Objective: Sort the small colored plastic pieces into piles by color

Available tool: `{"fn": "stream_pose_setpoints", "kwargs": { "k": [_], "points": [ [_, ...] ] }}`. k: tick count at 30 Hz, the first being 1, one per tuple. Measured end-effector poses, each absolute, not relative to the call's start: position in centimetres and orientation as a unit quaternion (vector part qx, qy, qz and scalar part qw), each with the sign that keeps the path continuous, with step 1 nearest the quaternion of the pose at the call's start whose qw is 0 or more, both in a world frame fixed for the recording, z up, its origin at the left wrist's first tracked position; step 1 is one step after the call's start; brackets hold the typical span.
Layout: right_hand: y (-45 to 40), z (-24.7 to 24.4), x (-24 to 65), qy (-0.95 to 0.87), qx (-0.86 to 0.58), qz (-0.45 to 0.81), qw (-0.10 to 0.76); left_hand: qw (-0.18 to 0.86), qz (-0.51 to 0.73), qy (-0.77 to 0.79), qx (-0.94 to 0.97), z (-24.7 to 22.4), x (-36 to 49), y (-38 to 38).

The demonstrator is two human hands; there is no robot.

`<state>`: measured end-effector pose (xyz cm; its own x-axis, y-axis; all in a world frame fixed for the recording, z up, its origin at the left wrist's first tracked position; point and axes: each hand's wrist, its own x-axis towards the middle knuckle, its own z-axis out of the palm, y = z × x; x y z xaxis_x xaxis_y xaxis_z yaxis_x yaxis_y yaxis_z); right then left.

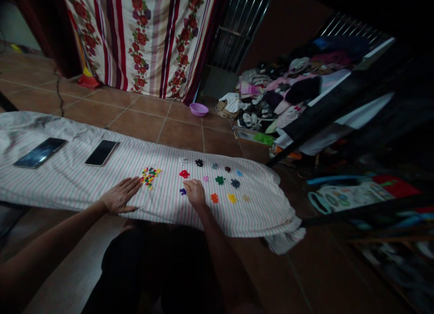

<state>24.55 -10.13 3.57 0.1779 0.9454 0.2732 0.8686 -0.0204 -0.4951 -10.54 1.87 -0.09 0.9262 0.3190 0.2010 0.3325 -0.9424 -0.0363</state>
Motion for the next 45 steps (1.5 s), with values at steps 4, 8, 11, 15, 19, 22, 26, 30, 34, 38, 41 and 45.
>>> {"fn": "stream_pose_setpoints", "kwargs": {
  "k": [4,8,11,15,19,22,26,30,34,38,41,45],
  "points": [
    [-12.3,3.4,27.4,-0.605,-0.739,0.043,0.292,0.054,-0.106,-0.166,-0.979,-0.2,-10.6,1.9],
    [-13.9,2.8,29.2,-0.58,-0.763,0.033,0.284,0.067,-0.116,-0.159,-0.978,-0.3,-10.6,1.9],
    [-14.4,2.2,29.8,-0.579,-0.768,0.026,0.273,0.07,-0.131,-0.154,-0.977,-0.6,-10.7,2.0],
    [-14.5,1.4,29.9,-0.591,-0.767,0.019,0.249,0.074,-0.143,-0.148,-0.976,-0.9,-10.7,2.1],
    [-14.4,0.4,29.9,-0.598,-0.767,-0.002,0.235,0.081,-0.134,-0.15,-0.976,-0.5,-10.6,1.9],
    [-14.5,-0.1,30.0,-0.619,-0.748,-0.012,0.239,0.082,-0.127,-0.151,-0.977,-0.1,-10.6,1.8],
    [-14.5,-0.1,30.0,-0.632,-0.738,-0.011,0.235,0.079,-0.113,-0.154,-0.978,0.1,-10.5,1.7],
    [-14.5,0.0,29.8,-0.634,-0.741,-0.002,0.222,0.078,-0.109,-0.153,-0.979,-0.1,-10.5,1.8],
    [-14.7,0.2,29.6,-0.636,-0.741,-0.002,0.216,0.083,-0.105,-0.156,-0.979,-0.3,-10.5,1.9],
    [-14.9,0.4,29.5,-0.637,-0.74,-0.004,0.217,0.082,-0.103,-0.155,-0.979,-0.2,-10.6,1.8],
    [-14.9,0.4,29.4,-0.639,-0.736,-0.008,0.225,0.078,-0.099,-0.158,-0.979,-0.1,-10.5,1.8],
    [-14.9,0.3,29.4,-0.646,-0.725,-0.014,0.24,0.072,-0.088,-0.164,-0.98,0.2,-10.5,1.7]
  ]
}}
